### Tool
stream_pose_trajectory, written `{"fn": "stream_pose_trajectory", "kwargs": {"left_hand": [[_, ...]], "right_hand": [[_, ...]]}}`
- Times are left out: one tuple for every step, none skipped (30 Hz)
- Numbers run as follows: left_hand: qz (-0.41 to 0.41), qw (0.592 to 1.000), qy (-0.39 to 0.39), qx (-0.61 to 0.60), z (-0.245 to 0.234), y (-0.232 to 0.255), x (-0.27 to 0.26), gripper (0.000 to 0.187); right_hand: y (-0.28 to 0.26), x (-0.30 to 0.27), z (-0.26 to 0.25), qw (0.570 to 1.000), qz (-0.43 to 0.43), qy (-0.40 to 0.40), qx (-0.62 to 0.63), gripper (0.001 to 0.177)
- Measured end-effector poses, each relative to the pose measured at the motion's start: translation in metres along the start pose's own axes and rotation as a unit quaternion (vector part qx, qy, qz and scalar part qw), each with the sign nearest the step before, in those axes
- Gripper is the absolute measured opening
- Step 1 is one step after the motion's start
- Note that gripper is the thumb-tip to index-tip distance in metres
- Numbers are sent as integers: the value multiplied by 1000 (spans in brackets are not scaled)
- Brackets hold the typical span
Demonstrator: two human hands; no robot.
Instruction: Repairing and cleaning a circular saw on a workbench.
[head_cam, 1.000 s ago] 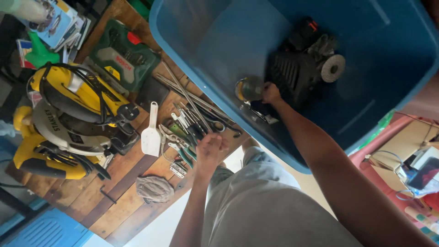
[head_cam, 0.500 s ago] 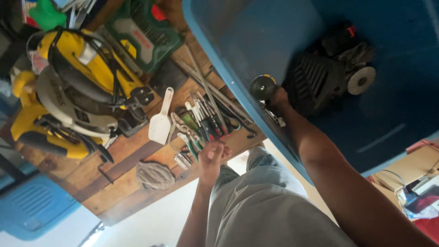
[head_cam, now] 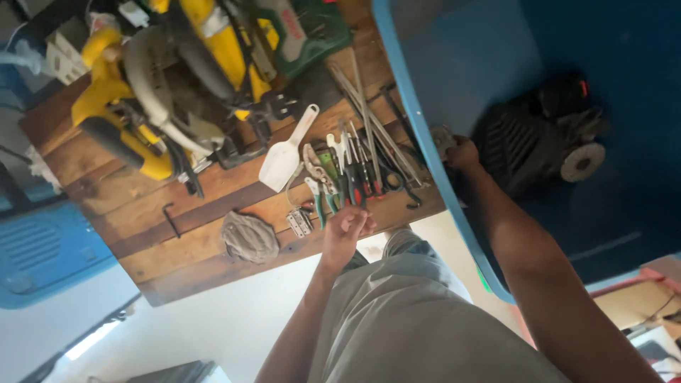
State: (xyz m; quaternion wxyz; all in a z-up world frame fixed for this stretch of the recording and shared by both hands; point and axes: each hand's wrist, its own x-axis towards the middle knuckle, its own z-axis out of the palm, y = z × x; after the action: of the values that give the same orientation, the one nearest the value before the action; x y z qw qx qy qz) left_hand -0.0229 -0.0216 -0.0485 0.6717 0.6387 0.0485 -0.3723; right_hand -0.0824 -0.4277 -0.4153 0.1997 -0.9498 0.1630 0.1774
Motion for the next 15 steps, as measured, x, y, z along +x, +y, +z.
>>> {"fn": "stream_pose_trajectory", "kwargs": {"left_hand": [[6,1000,5,-5,-3,-1,-1,22],[-6,1000,9,-1,-6,-3,-3,22],[-18,1000,14,2,-9,-4,-4,22],[-12,1000,20,-4,-12,-4,-6,22],[-3,1000,17,11,-16,-5,-7,22],[6,1000,14,25,-19,-6,-9,22],[12,1000,20,20,-22,-4,-10,22],[22,999,18,14,-25,-1,-14,22],[33,999,17,9,-28,1,-17,22],[37,999,23,3,-33,-7,-14,22],[45,999,22,8,-38,-15,-11,22],[48,998,24,14,-44,-25,-14,22],[49,998,32,9,-46,-24,-20,22],[53,998,23,7,-51,-21,-20,22],[58,998,14,6,-56,-17,-21,22]], "right_hand": [[-10,-2,-17,1000,-8,2,-5,63],[-20,-4,-34,968,118,2,221,59],[-30,-7,-51,871,235,-3,432,57],[-29,-8,-58,875,227,-4,428,57],[-28,-9,-65,902,194,33,384,50],[-26,-11,-73,924,161,72,339,43],[-46,-21,-103,927,153,72,335,43],[-67,-33,-133,881,193,58,429,40],[-87,-46,-162,823,231,43,517,38],[-98,-51,-181,828,224,41,513,38],[-109,-56,-199,795,200,92,565,30],[-122,-66,-214,756,177,137,615,23],[-146,-82,-238,760,173,131,613,23],[-172,-93,-263,766,160,173,598,21],[-198,-104,-287,771,145,214,582,20]]}}
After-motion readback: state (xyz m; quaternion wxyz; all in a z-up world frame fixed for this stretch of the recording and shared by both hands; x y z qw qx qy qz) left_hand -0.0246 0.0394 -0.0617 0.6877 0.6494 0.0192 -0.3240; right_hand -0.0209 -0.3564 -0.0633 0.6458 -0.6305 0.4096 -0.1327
